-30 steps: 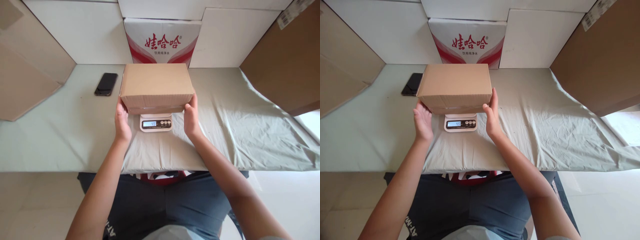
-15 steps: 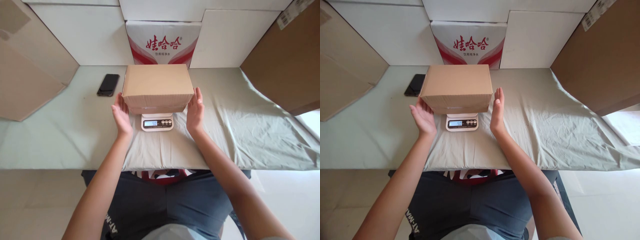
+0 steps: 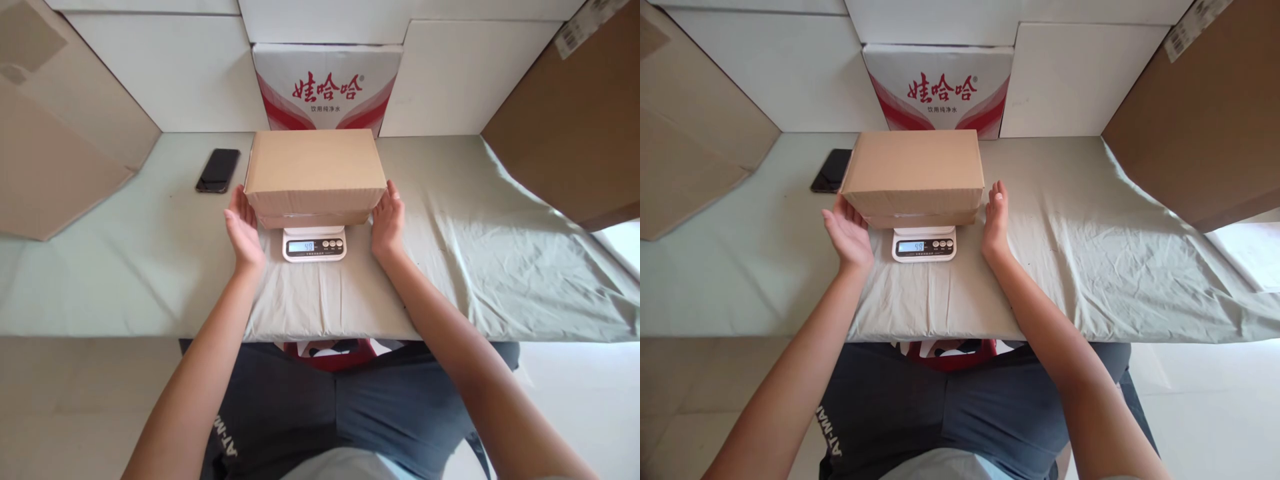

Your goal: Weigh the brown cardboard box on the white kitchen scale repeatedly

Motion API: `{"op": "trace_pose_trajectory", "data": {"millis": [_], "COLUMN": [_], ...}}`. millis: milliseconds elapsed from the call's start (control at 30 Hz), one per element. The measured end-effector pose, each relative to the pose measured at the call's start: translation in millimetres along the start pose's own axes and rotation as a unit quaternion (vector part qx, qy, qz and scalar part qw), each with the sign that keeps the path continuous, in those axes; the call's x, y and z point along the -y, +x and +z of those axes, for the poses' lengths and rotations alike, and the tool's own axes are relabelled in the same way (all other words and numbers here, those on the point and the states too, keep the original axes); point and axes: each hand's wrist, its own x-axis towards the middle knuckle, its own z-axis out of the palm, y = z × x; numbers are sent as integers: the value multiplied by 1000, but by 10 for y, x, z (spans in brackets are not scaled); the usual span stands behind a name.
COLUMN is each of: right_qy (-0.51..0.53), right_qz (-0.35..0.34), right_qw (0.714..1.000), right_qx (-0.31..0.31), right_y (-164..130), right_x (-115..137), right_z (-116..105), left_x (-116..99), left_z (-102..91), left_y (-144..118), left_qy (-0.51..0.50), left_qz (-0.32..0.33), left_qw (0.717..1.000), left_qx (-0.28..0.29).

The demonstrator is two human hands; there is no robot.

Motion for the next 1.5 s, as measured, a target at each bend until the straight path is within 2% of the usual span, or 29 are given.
{"op": "trace_pose_trajectory", "data": {"millis": [100,533,967,1500], "right_qy": [6,67,63,67], "right_qz": [3,39,41,57], "right_qw": [1000,997,997,996], "right_qx": [-5,-22,-15,-19], "right_y": [2,-34,2,-44], "right_x": [17,133,100,179], "right_z": [-1,39,6,51], "left_x": [20,-30,-73,-192], "left_z": [-25,34,82,181], "left_y": [8,-1,-14,-74], "left_qy": [-1,-37,-45,-34], "left_qz": [5,-25,-31,-21], "left_qw": [1000,999,998,999], "left_qx": [10,-24,-33,-36]}}
